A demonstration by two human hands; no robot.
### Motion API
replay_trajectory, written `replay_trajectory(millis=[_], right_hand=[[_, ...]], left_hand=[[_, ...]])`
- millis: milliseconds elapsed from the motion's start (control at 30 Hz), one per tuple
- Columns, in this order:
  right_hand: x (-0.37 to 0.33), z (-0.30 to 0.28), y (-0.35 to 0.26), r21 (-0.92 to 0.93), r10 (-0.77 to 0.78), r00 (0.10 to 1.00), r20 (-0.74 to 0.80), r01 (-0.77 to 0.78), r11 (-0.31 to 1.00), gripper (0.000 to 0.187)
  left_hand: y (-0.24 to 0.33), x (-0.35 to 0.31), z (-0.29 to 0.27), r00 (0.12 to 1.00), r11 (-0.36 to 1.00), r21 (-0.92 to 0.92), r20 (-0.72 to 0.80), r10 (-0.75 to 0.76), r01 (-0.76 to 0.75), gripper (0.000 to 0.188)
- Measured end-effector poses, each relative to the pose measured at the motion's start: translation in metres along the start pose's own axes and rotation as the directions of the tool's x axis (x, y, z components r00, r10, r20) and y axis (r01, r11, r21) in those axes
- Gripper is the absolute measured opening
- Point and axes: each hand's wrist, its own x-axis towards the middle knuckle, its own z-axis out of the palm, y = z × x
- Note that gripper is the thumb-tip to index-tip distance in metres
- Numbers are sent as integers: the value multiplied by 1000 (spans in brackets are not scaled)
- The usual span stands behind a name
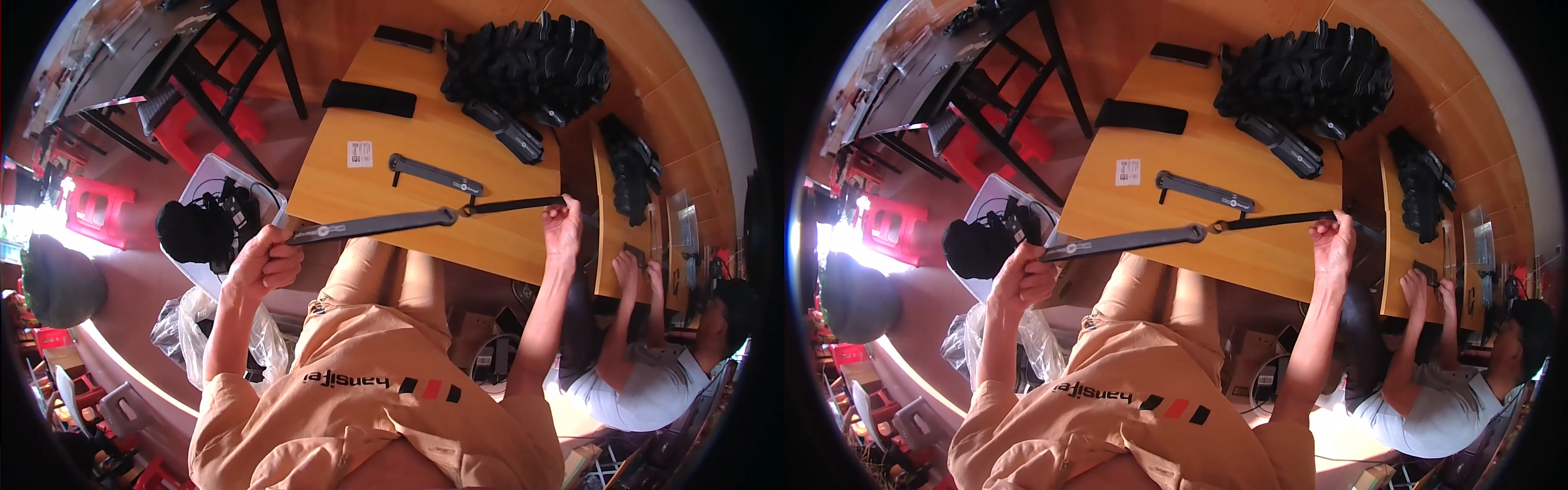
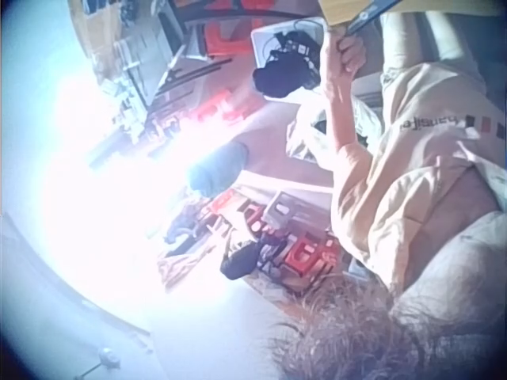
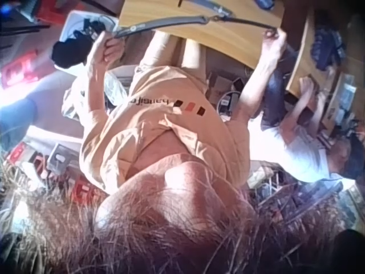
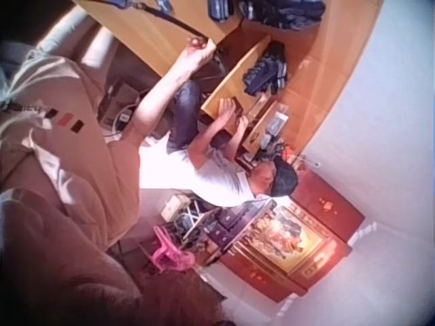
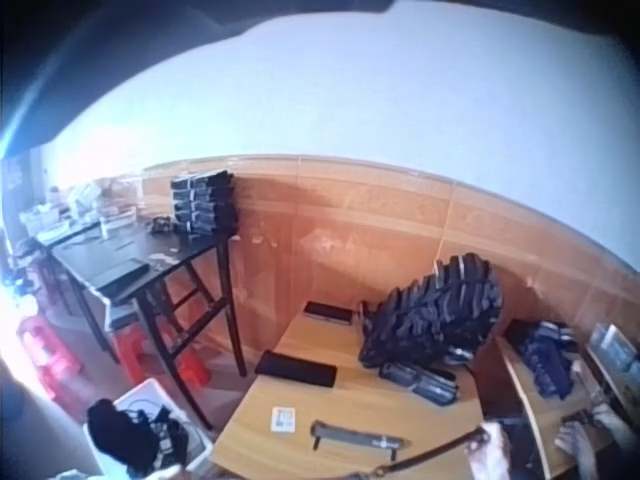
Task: Assembling small plastic clips onto black plastic straps at a workbench.
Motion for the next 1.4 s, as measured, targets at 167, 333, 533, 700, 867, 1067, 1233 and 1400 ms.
replay_trajectory(millis=[167,333,533,700,867,1067,1233,1400], right_hand=[[48,-114,-51,52,-270,954,-131,279,959,24],[-26,-29,-61,-268,-294,948,126,318,909,19],[-67,12,-68,-646,-330,731,597,682,342,11],[-93,39,-65,-616,-398,547,736,785,-62,13],[-94,36,-62,-557,-353,639,684,769,312,18],[-109,62,-32,-425,58,573,817,532,733,14],[-108,60,-5,-440,112,677,727,335,833,12],[-78,23,20,-494,85,875,476,186,849,18]], left_hand=[[37,-50,-38,929,929,2,-23,369,-369,44],[5,10,-27,742,854,218,-423,519,-473,26],[-42,73,-60,802,898,303,-418,426,-319,30],[-64,91,-79,836,901,431,-476,272,-48,45],[-41,74,-63,670,592,751,-603,432,294,60],[-44,94,65,760,269,844,222,611,-464,58],[-49,124,87,976,641,767,160,-148,-28,50],[-36,138,40,989,553,833,83,-122,-2,34]])
